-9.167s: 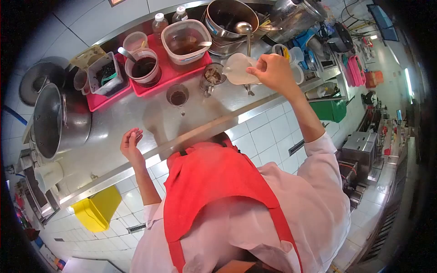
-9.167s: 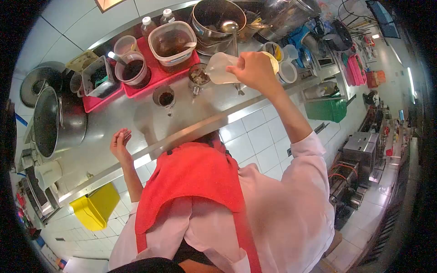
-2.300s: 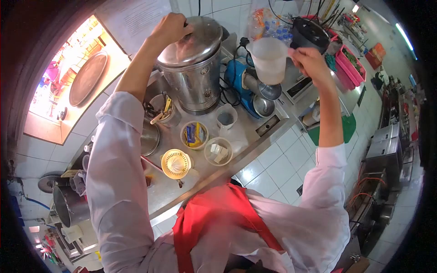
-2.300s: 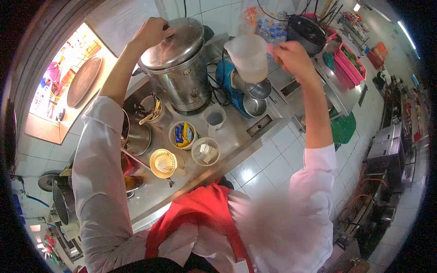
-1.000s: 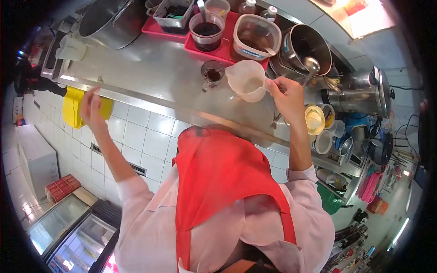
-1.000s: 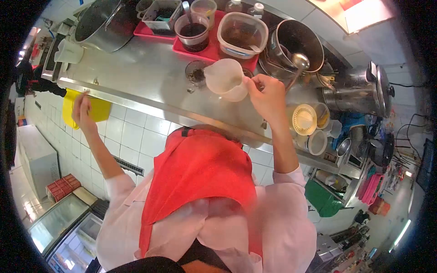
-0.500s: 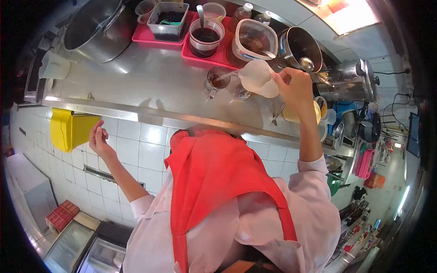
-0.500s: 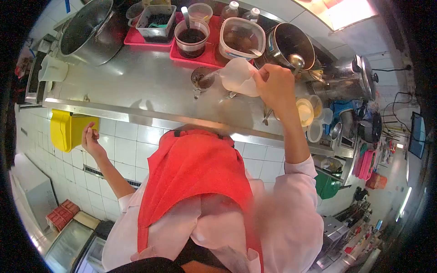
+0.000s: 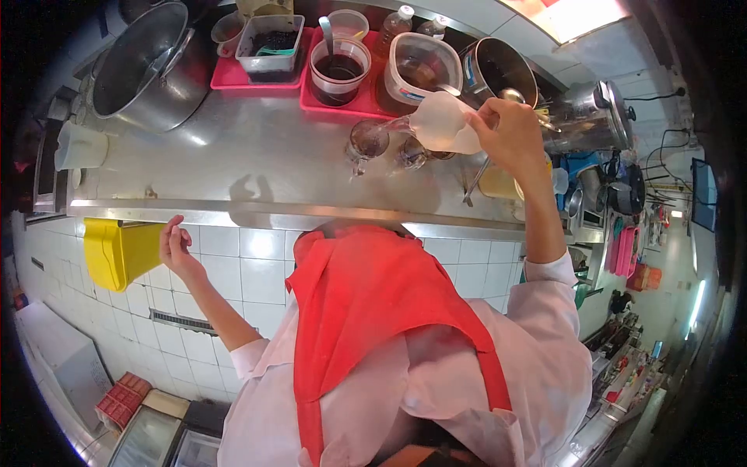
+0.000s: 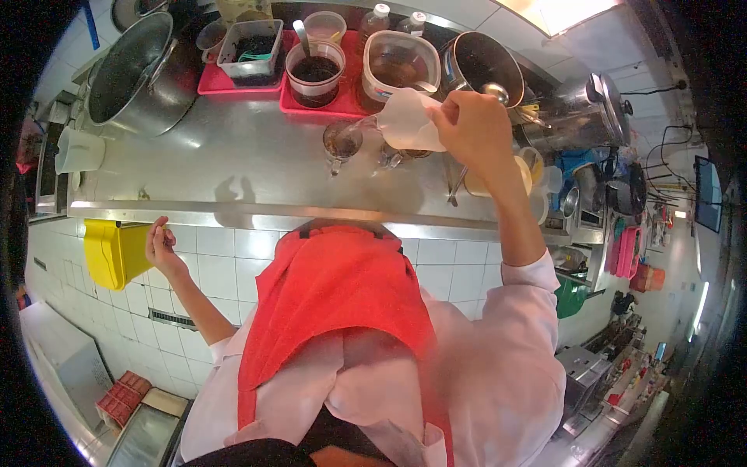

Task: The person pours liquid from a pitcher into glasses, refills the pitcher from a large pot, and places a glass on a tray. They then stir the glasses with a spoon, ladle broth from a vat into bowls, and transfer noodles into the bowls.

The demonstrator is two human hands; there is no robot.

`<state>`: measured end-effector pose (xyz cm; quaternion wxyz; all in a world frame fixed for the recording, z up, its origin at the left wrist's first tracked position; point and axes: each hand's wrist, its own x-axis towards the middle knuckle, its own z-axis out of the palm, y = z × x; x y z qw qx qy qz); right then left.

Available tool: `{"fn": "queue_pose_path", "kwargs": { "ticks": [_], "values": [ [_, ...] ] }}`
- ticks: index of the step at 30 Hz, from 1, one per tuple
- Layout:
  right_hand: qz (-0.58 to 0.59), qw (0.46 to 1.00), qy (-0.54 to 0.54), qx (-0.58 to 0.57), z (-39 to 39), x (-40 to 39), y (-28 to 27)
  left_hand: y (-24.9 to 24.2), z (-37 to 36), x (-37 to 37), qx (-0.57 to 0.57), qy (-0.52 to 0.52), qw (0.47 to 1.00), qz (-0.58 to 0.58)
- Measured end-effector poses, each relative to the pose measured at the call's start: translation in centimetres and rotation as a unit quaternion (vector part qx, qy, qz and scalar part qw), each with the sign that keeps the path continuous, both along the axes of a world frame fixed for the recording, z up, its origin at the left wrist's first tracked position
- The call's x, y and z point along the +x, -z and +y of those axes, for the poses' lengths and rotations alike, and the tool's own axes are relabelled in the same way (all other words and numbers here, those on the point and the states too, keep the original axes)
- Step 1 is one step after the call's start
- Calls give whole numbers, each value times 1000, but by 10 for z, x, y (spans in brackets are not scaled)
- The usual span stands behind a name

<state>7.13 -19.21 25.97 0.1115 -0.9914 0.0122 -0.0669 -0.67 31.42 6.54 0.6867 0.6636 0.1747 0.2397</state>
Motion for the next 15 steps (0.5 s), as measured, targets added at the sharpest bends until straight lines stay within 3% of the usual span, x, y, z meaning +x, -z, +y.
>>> {"fn": "queue_pose_path", "kwargs": {
  "ticks": [15],
  "values": [
    [0, 999, -27, -39, 4, 4, -19, 5, -5, 12, -5, 2, 1000, 13]
  ]
}}
